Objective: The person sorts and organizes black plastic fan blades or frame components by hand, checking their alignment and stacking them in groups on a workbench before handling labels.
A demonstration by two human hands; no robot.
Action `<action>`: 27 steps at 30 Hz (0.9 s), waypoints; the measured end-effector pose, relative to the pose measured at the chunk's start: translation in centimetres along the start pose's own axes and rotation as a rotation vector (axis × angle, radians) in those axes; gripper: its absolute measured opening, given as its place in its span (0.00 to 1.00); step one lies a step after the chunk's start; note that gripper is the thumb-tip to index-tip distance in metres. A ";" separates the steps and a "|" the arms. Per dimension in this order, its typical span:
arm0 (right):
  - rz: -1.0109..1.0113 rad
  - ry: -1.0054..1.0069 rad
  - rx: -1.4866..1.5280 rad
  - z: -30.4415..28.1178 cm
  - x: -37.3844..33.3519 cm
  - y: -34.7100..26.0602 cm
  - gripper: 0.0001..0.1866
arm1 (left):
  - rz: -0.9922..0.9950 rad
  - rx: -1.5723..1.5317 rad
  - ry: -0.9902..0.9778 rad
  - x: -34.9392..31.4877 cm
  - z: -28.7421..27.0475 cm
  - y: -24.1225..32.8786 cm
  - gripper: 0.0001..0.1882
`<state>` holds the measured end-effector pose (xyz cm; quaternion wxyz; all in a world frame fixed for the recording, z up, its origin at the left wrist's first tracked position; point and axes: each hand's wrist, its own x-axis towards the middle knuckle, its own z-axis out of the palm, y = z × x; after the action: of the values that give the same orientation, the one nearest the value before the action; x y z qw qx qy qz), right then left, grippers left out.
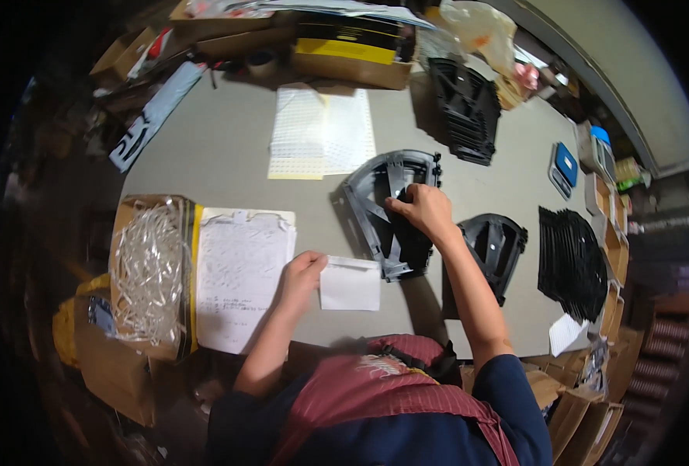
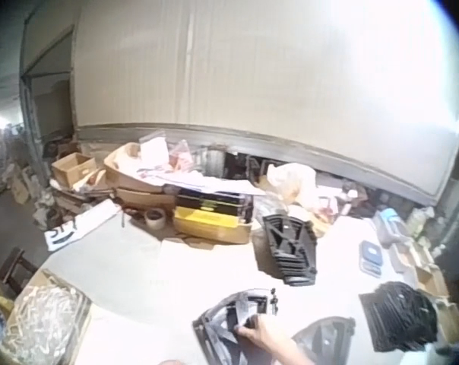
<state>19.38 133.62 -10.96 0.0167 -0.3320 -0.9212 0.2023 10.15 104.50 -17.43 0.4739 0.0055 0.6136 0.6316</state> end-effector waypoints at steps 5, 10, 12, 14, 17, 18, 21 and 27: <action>0.278 0.122 -0.012 -6.6 -5.3 4.3 0.29 | 0.018 -0.010 -0.004 -0.4 -0.6 -0.2 0.09; 0.407 0.030 -0.152 -7.0 -11.8 14.7 0.30 | 0.013 0.080 -0.020 0.7 -0.4 -0.2 0.10; 0.404 -0.024 -0.173 -7.2 -12.4 14.4 0.30 | 0.003 0.118 -0.019 0.7 -0.4 -0.1 0.10; 0.379 0.112 -0.332 -7.4 -12.4 13.2 0.25 | -0.001 0.085 -0.003 0.4 0.0 0.2 0.10; -0.064 0.262 -0.055 -6.6 -8.5 9.6 0.12 | 0.033 0.121 0.013 0.8 -0.7 -0.8 0.10; -0.136 0.190 0.103 -5.8 -6.7 8.2 0.09 | 0.036 0.131 0.007 0.9 -0.7 -0.9 0.10; -0.303 0.013 0.335 -1.9 -1.0 5.6 0.08 | 0.025 0.089 0.023 0.8 -0.4 -1.0 0.09; -0.453 0.042 0.112 3.4 4.9 3.0 0.08 | 0.042 0.053 0.033 0.4 0.1 -0.7 0.10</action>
<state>16.79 137.47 -15.72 0.0994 -0.1194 -0.9589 0.2373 10.36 104.65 -18.18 0.4503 0.0204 0.6374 0.6250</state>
